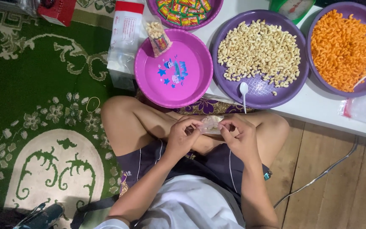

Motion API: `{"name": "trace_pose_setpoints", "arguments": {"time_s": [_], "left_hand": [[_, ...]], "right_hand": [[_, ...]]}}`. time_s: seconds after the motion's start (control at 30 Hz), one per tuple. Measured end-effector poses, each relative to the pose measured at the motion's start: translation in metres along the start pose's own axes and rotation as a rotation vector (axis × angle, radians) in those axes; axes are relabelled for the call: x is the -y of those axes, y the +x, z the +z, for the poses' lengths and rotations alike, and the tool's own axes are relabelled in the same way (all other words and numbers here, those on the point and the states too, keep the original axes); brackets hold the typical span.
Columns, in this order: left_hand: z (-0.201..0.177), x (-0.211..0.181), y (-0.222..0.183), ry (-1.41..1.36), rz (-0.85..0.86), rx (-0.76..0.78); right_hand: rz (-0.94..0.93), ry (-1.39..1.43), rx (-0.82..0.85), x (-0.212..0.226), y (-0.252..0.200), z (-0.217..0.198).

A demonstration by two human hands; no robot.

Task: A person sitting on the floor manually packages small puffed snacks from a large tray into small plastic bags using a spoon.

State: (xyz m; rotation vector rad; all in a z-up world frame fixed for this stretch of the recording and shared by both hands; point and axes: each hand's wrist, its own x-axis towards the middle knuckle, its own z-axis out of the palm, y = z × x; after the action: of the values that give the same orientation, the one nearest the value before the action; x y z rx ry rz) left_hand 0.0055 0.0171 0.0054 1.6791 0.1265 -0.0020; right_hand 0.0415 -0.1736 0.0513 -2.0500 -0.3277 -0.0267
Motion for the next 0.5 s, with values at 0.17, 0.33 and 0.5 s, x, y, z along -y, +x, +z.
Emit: {"name": "trace_pose_setpoints", "arguments": {"time_s": [0.17,0.33,0.5], "left_hand": [[0.011,-0.001,0.000,0.142,0.041,-0.100],[0.007,-0.021,0.011,0.262,0.034,-0.119],[-0.007,-0.027,0.029,0.393,0.106,-0.161]], "right_hand": [[-0.028,0.025,-0.089,-0.009,0.000,0.015],[-0.054,0.028,-0.129,-0.011,0.009,0.026],[-0.109,-0.009,-0.141,-0.012,0.030,0.036]]}}
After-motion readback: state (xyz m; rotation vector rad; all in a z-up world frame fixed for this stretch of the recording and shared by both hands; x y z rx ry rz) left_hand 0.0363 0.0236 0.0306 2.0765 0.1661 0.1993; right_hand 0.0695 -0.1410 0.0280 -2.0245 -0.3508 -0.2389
